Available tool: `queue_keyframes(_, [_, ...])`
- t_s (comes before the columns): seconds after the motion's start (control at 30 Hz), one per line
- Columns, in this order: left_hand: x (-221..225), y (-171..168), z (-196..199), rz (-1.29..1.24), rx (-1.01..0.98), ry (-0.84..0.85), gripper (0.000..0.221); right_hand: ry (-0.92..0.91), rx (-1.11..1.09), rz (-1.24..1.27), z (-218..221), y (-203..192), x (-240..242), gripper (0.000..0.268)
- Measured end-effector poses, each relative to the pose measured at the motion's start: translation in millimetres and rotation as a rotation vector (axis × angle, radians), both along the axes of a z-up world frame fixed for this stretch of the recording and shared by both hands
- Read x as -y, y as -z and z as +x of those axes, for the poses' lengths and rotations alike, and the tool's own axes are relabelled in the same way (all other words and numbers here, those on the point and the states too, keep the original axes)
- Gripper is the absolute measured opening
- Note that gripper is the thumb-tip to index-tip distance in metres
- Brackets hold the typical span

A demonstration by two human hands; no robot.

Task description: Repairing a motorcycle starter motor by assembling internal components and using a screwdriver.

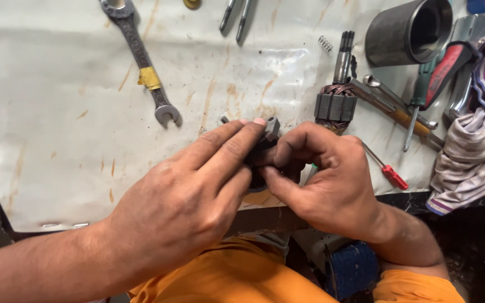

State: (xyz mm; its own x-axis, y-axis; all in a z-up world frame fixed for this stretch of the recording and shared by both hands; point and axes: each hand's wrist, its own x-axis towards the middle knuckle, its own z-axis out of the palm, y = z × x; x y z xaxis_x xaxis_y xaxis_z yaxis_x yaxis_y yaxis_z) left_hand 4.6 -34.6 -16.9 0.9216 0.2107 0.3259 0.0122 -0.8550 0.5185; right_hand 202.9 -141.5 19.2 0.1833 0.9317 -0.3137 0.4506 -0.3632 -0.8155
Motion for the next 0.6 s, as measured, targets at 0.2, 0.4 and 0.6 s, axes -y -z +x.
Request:
queue_keyframes(0.2, [-4.4, -7.2, 1.5, -0.194, -0.014, -0.029, 0.019, 0.039, -0.133, 0.022, 3.3, 2.3, 1.0, 0.019])
queue_keyframes(0.4, [-2.1, -4.2, 3.4, -0.161, 0.011, -0.038, 0.022, 0.077, -0.102, -0.021, 0.0, 6.7, 5.3, 0.017])
queue_keyframes(0.6, [-2.3, -8.3, 5.6, -0.172, -0.006, -0.075, 0.027, 0.139, -0.117, -0.002, -5.0, 9.1, 11.5, 0.016])
